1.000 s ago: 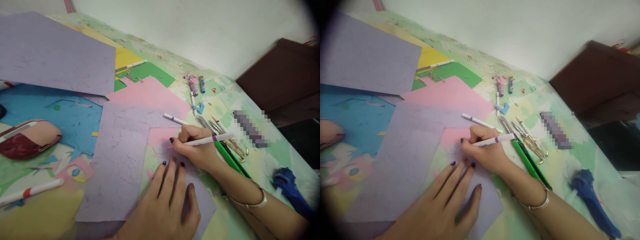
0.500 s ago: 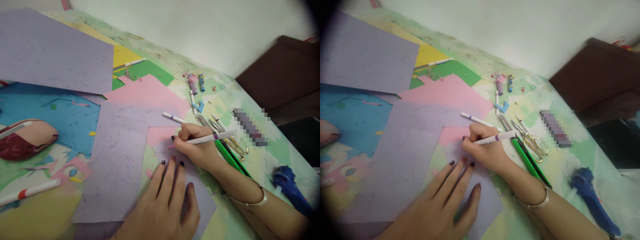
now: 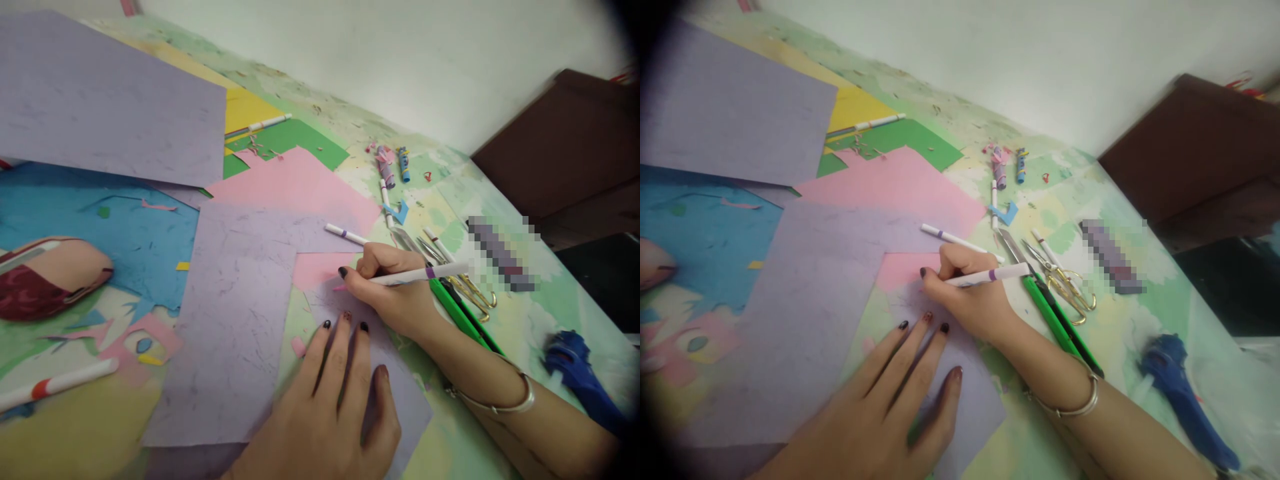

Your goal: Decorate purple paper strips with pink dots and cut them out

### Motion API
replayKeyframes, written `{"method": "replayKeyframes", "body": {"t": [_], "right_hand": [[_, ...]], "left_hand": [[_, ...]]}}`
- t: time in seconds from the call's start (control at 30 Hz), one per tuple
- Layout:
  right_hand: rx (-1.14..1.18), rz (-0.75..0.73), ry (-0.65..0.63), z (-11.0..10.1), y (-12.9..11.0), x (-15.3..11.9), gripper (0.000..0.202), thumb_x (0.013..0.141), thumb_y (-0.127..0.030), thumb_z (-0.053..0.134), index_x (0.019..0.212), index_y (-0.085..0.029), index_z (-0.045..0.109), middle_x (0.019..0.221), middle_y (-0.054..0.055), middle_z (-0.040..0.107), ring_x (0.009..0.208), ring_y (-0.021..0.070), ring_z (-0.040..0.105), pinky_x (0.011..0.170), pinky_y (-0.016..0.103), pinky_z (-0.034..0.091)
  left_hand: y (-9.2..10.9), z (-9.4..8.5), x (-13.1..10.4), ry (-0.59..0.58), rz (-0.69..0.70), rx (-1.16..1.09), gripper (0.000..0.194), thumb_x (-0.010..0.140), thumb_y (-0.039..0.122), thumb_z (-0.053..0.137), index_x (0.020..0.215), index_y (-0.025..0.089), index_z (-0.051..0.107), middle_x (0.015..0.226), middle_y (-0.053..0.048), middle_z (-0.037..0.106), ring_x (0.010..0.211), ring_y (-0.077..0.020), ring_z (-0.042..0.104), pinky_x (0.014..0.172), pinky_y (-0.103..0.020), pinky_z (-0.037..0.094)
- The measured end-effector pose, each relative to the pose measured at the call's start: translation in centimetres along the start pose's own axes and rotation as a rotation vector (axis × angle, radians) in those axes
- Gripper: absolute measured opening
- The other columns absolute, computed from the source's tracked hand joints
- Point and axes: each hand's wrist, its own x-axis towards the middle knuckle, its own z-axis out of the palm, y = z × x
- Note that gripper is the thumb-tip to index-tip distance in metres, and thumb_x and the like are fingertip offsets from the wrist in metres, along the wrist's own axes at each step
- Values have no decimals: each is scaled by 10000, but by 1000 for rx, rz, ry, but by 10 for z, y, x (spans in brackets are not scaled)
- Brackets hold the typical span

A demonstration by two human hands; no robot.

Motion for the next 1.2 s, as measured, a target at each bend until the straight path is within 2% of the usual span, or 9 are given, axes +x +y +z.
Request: {"method": "replayKeyframes", "body": {"t": [0.3, 0.6, 0.9, 1.2], "right_hand": [[16, -42, -25, -1, 0, 0, 369, 732, -122, 622, 505, -188, 339, 479, -72, 335, 476, 60, 296, 441, 214, 256], [32, -18, -49, -1, -1, -1, 362, 697, -73, 593, 502, -188, 310, 478, -73, 322, 484, 60, 288, 440, 212, 242], [33, -27, -27, -1, 1, -1, 358, 683, -37, 550, 517, -189, 271, 493, -81, 264, 486, 55, 238, 450, 219, 209], [2, -34, 0, 0, 1, 0, 370, 726, -81, 576, 520, -189, 288, 495, -77, 281, 488, 58, 269, 462, 219, 237]], "left_hand": [[2, 2, -2, 3, -5, -3, 280, 836, 228, 482, 1088, 105, 493, 1090, -246, 645, 1044, -414, 604, 899, -540, 393], [2, 1, -1, 12, -12, -4, 279, 825, 222, 484, 1077, 104, 501, 1091, -252, 645, 1052, -425, 596, 874, -534, 431], [1, 3, 0, 25, -8, -8, 275, 816, 226, 487, 1062, 107, 515, 1085, -251, 647, 1052, -435, 585, 838, -527, 482], [3, 0, -1, 10, -3, -13, 275, 813, 228, 491, 1058, 104, 515, 1082, -252, 648, 1046, -437, 590, 854, -535, 462]]}}
